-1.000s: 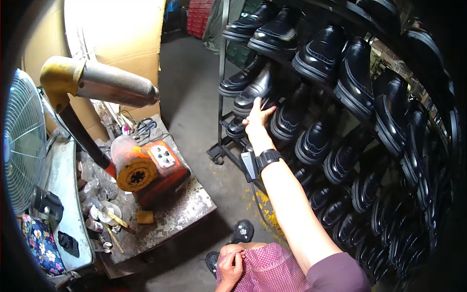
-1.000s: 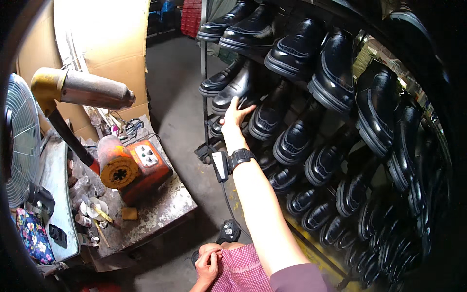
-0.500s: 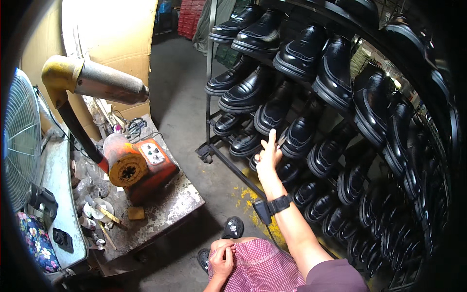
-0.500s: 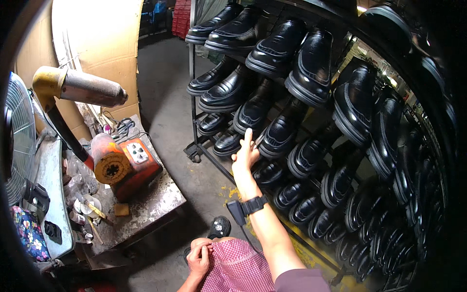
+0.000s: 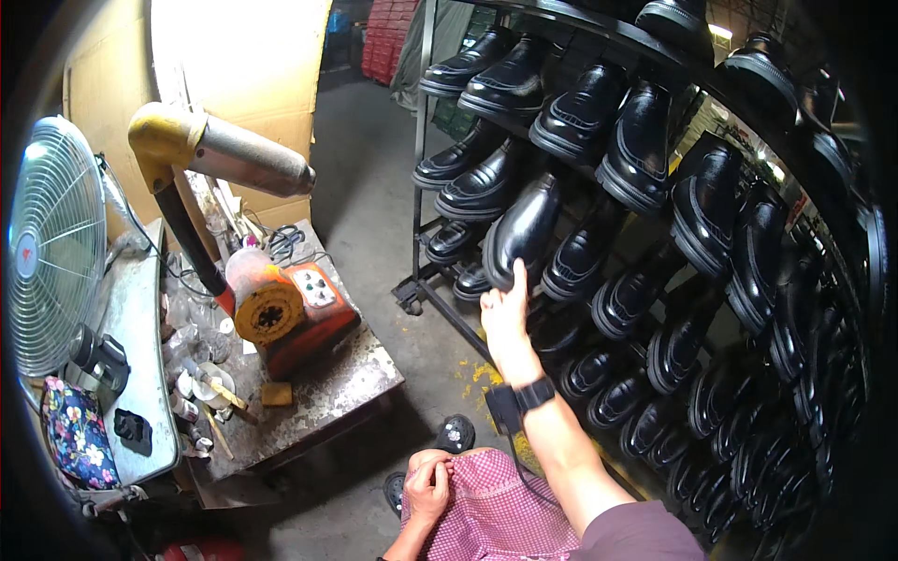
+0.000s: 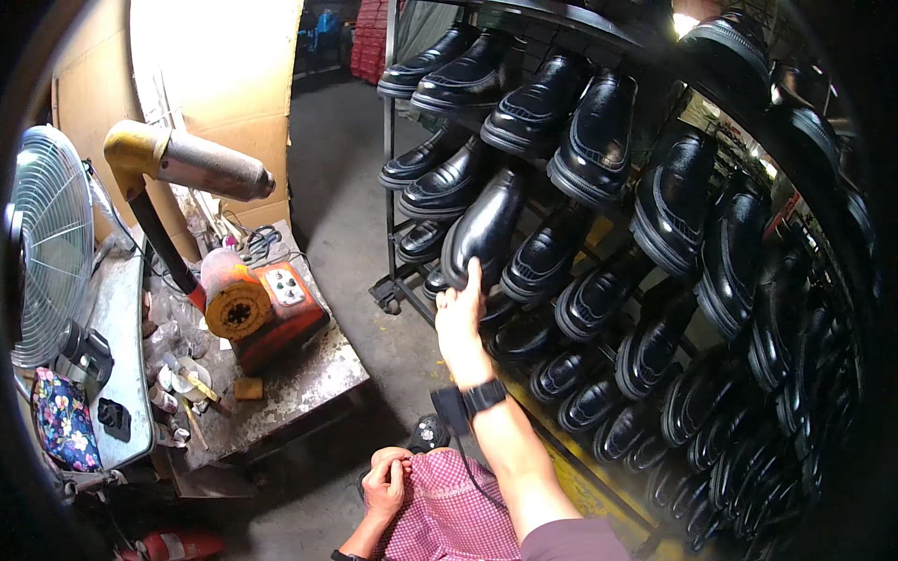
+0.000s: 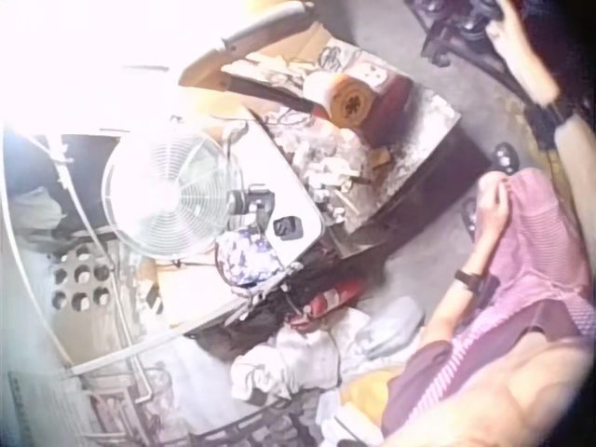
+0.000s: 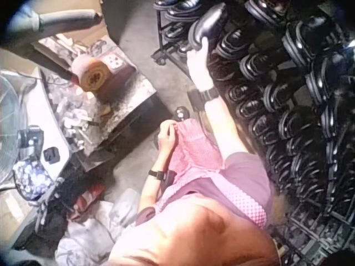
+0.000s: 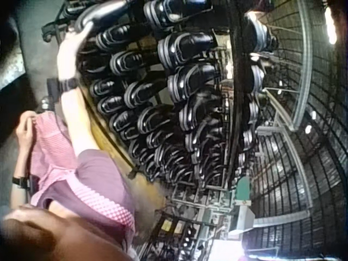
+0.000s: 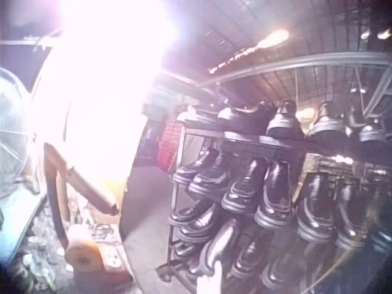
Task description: Inspecting finished black leather shoes and using tweezers to remove stray threads or debris.
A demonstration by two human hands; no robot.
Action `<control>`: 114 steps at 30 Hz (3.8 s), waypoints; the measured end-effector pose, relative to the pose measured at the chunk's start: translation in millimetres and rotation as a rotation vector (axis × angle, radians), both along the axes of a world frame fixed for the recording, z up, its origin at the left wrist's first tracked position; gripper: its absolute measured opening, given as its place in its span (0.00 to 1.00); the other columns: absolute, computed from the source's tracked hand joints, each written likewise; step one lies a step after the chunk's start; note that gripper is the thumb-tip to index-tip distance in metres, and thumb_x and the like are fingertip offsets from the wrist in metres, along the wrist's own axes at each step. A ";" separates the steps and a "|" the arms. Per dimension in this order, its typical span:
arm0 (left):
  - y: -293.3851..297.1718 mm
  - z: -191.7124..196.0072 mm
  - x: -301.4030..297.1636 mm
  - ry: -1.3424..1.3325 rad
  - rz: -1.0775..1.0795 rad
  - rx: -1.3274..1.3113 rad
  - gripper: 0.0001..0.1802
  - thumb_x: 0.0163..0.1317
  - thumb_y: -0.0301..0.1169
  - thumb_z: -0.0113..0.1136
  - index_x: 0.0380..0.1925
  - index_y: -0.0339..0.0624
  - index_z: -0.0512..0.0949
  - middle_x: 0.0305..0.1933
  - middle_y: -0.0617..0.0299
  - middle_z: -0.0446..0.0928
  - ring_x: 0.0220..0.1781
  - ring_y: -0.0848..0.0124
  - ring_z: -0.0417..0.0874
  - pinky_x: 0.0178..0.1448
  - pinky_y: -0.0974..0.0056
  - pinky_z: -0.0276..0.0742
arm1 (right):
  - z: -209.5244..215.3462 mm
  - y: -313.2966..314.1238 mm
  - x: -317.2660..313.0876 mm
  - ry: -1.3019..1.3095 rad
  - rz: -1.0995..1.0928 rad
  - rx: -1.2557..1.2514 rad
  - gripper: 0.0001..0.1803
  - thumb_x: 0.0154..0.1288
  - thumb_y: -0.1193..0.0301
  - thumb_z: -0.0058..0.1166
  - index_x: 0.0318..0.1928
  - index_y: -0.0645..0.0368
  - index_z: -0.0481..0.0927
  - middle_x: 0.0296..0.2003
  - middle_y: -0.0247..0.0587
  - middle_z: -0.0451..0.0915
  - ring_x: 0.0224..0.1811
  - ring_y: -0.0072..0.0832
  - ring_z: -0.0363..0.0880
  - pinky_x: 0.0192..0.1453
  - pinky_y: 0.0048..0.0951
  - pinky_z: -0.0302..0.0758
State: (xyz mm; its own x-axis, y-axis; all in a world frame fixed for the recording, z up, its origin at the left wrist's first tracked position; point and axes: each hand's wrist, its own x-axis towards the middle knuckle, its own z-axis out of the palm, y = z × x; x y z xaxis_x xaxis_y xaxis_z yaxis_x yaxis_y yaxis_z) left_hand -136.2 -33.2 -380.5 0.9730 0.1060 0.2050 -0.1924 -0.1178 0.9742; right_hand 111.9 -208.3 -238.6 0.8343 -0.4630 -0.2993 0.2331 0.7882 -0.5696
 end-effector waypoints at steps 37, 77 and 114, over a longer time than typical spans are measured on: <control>38.2 65.7 -29.0 0.366 -0.119 -0.113 0.53 0.39 0.39 0.76 0.64 0.35 0.59 0.60 0.47 0.70 0.59 0.62 0.74 0.64 0.61 0.68 | 112.6 -36.1 -191.9 -0.224 0.759 -2.027 0.13 0.64 0.71 0.53 0.46 0.66 0.76 0.32 0.46 0.79 0.31 0.25 0.78 0.38 0.25 0.73; 44.7 93.6 -24.1 0.338 -0.147 0.197 0.53 0.39 0.45 0.74 0.61 0.29 0.59 0.60 0.43 0.67 0.62 0.50 0.69 0.65 0.55 0.65 | 121.4 44.1 -118.1 -0.627 1.223 -2.842 0.15 0.48 0.63 0.64 0.20 0.62 0.77 0.18 0.48 0.77 0.24 0.44 0.78 0.32 0.38 0.74; 54.4 44.5 -39.2 0.507 -0.314 -0.901 0.36 0.53 0.43 0.64 0.58 0.34 0.65 0.55 0.56 0.72 0.53 0.70 0.75 0.59 0.65 0.71 | 27.1 -1.7 -183.7 0.096 0.698 -1.253 0.08 0.69 0.72 0.47 0.38 0.62 0.79 0.22 0.23 0.69 0.23 0.08 0.61 0.26 0.13 0.57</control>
